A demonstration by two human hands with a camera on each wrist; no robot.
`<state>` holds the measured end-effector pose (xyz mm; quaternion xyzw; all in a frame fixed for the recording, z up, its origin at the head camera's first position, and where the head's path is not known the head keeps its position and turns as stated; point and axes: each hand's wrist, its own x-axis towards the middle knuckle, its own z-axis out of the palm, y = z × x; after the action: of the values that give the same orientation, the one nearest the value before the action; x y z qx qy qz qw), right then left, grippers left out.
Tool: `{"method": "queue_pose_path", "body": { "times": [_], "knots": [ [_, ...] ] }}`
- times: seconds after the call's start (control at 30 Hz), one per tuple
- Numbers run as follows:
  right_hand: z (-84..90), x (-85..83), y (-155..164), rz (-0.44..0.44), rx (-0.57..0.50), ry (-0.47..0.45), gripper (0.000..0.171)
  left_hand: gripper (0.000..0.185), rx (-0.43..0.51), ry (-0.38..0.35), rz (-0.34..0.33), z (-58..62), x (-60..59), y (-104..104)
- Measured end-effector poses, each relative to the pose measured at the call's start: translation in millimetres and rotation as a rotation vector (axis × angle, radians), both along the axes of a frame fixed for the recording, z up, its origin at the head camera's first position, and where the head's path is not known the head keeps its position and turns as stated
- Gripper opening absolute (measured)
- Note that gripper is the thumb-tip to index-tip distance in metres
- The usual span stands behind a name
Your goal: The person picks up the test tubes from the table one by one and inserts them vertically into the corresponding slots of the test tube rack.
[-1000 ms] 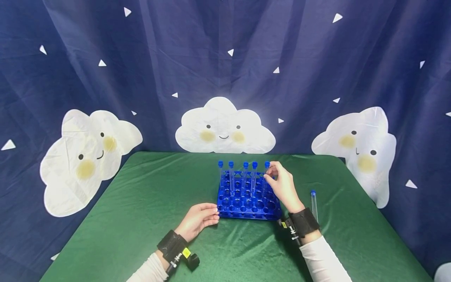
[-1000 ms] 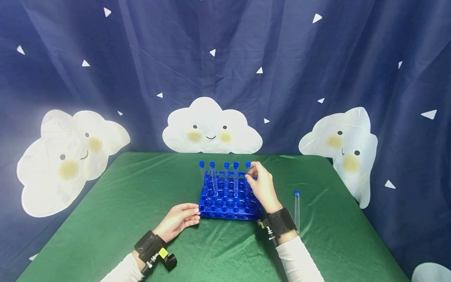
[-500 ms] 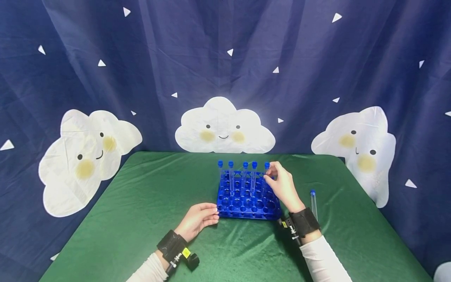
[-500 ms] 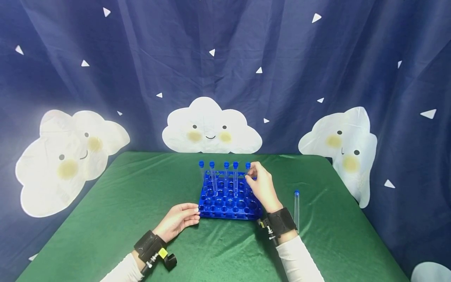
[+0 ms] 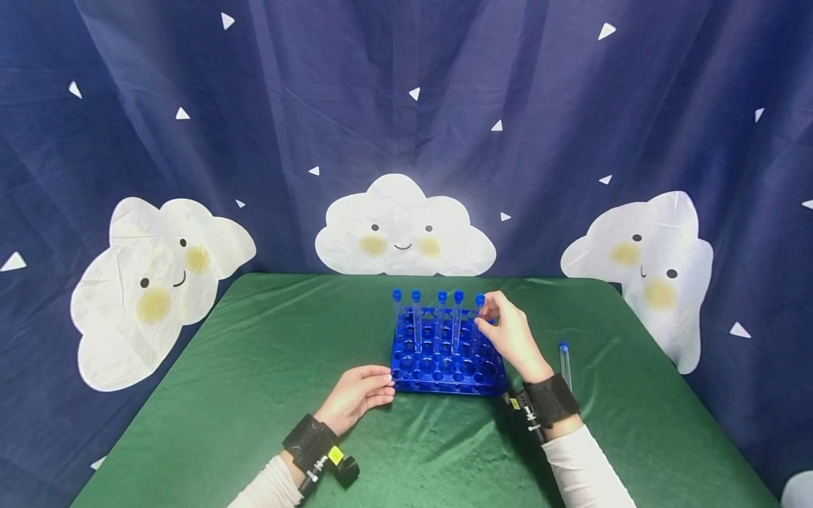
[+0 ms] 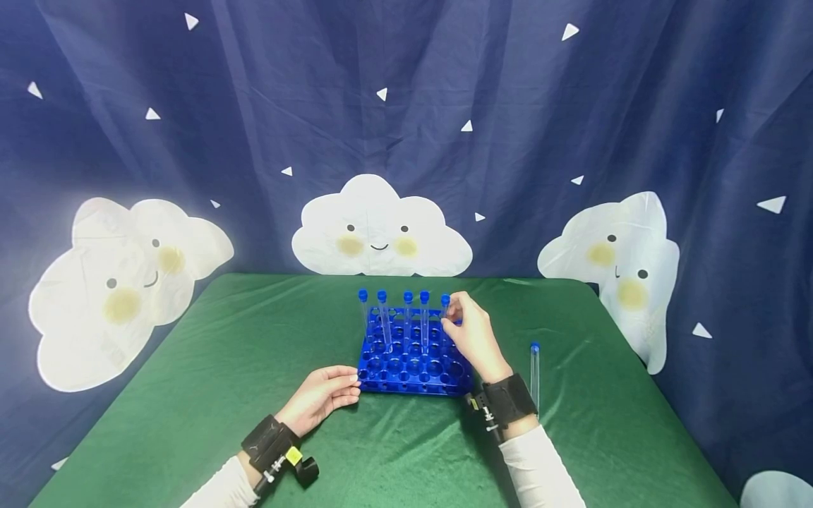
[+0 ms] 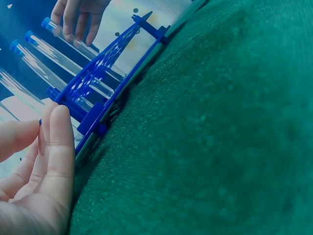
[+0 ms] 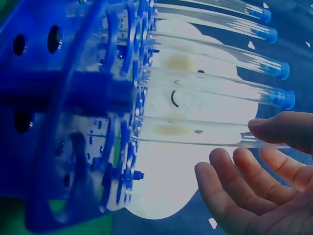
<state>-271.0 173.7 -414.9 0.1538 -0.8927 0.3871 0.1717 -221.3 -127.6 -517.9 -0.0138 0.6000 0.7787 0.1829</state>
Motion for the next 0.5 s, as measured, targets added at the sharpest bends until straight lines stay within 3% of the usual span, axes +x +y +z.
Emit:
{"method": "queue_pose_path", "body": {
  "times": [0.23,0.5],
  "knots": [
    [12.1,1.7,19.3,-0.009,0.009,-0.038,0.034,0.04,0.006,-0.007,-0.002,-0.5,-0.3,0.1],
    [26.4,4.5,65.8,-0.136,0.035,-0.079,0.034,0.04,0.019,-0.009,-0.007,-1.8,-1.6,-1.1]
  ]
}}
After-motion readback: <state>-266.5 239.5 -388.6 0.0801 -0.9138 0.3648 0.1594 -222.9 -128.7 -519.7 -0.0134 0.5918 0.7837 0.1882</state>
